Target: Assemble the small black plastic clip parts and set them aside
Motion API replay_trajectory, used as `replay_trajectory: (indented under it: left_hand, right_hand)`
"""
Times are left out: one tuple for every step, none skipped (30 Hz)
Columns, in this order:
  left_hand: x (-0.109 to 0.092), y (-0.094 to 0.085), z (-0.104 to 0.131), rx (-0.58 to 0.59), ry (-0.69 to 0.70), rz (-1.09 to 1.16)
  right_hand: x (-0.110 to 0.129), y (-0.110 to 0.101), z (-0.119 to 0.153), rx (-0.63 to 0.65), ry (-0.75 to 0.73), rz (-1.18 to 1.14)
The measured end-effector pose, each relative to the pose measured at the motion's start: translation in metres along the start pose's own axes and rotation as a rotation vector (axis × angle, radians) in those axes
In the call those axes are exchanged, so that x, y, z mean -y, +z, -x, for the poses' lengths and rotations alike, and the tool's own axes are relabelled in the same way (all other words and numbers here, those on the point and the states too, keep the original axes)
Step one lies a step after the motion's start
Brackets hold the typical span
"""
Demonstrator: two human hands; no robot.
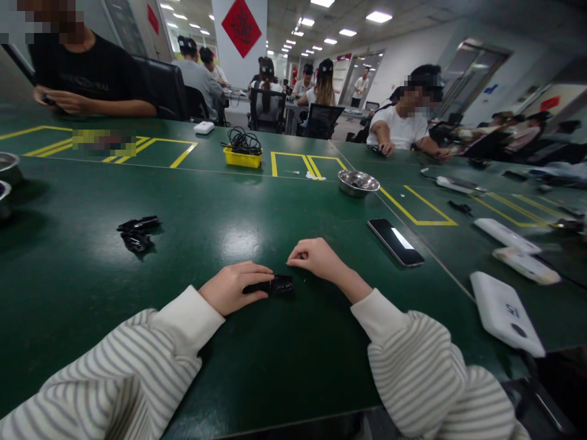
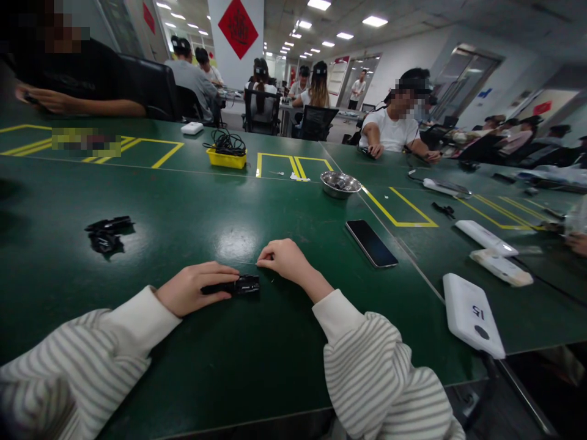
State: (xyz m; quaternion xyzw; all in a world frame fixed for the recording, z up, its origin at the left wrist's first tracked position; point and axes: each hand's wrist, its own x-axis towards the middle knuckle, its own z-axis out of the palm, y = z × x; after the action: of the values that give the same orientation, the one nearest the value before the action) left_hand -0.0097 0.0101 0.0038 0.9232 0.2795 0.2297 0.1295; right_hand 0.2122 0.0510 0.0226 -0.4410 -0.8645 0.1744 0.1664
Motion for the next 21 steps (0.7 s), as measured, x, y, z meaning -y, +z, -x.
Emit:
replay_trajectory:
  left_hand:
    - [0.000,0.000,0.000,0.000,0.000,0.003]
    - [0.000,0.000,0.000,0.000,-0.001,0.007]
    - [0.000,0.001,0.001,0.000,0.000,0.010]
    - [0.000,0.001,0.001,0.001,0.003,0.012]
    - [0.001,0.001,0.001,0.002,0.006,0.012]
    - [0.001,0.001,0.001,0.002,0.011,0.009]
    - [0.001,0.001,0.001,0.000,0.015,0.005]
    - [0.001,0.001,0.001,-0.003,0.020,-0.001]
    - [0.001,0.002,0.000,-0.007,0.024,-0.007]
    - [0.001,0.002,0.000,-0.012,0.027,-0.012]
    - [0.001,0.002,0.000,-0.015,0.030,-0.017]
    - [0.001,0.002,0.000,-0.017,0.033,-0.021]
    - [0.001,0.002,0.000,-0.017,0.034,-0.026]
    - [0.000,0.002,0.000,-0.016,0.036,-0.030]
    - [0.000,0.002,0.000,-0.015,0.037,-0.032]
    - [0.000,0.001,0.000,-0.015,0.038,-0.035]
    - [-0.001,0.001,0.000,-0.016,0.038,-0.035]
    - [-0.001,0.001,0.000,-0.016,0.038,-0.035]
    - [-0.001,0.001,0.000,-0.016,0.037,-0.035]
    - [-0.001,0.000,0.000,-0.015,0.035,-0.034]
    - [-0.001,0.000,0.000,-0.014,0.032,-0.032]
  right_hand:
    - [0.001,-0.003,0.001,0.048,0.030,0.016]
    - [0.002,-0.007,0.002,0.099,0.065,0.030]
    - [0.002,-0.010,0.004,0.148,0.099,0.044]
    - [0.001,-0.012,0.006,0.184,0.127,0.056]
    - [0.001,-0.014,0.009,0.204,0.145,0.064]
    - [0.000,-0.015,0.011,0.211,0.151,0.059]
    - [-0.001,-0.015,0.013,0.205,0.150,0.033]
    - [-0.001,-0.014,0.015,0.187,0.142,-0.016]
    - [0.000,-0.012,0.016,0.164,0.133,-0.082]
    - [0.003,-0.011,0.018,0.135,0.123,-0.157]
    - [0.006,-0.008,0.020,0.097,0.111,-0.228]
    - [0.011,-0.006,0.021,0.051,0.094,-0.280]
    - [0.017,-0.003,0.022,0.003,0.070,-0.313]
    - [0.022,0.000,0.023,-0.037,0.038,-0.330]
    - [0.028,0.004,0.023,-0.067,0.001,-0.335]
    - [0.033,0.007,0.024,-0.086,-0.036,-0.336]
    - [0.037,0.011,0.024,-0.096,-0.066,-0.335]
    - [0.039,0.014,0.024,-0.100,-0.088,-0.335]
    - [0.041,0.017,0.024,-0.101,-0.099,-0.334]
    - [0.041,0.019,0.023,-0.101,-0.100,-0.331]
    - [0.041,0.021,0.023,-0.100,-0.096,-0.327]
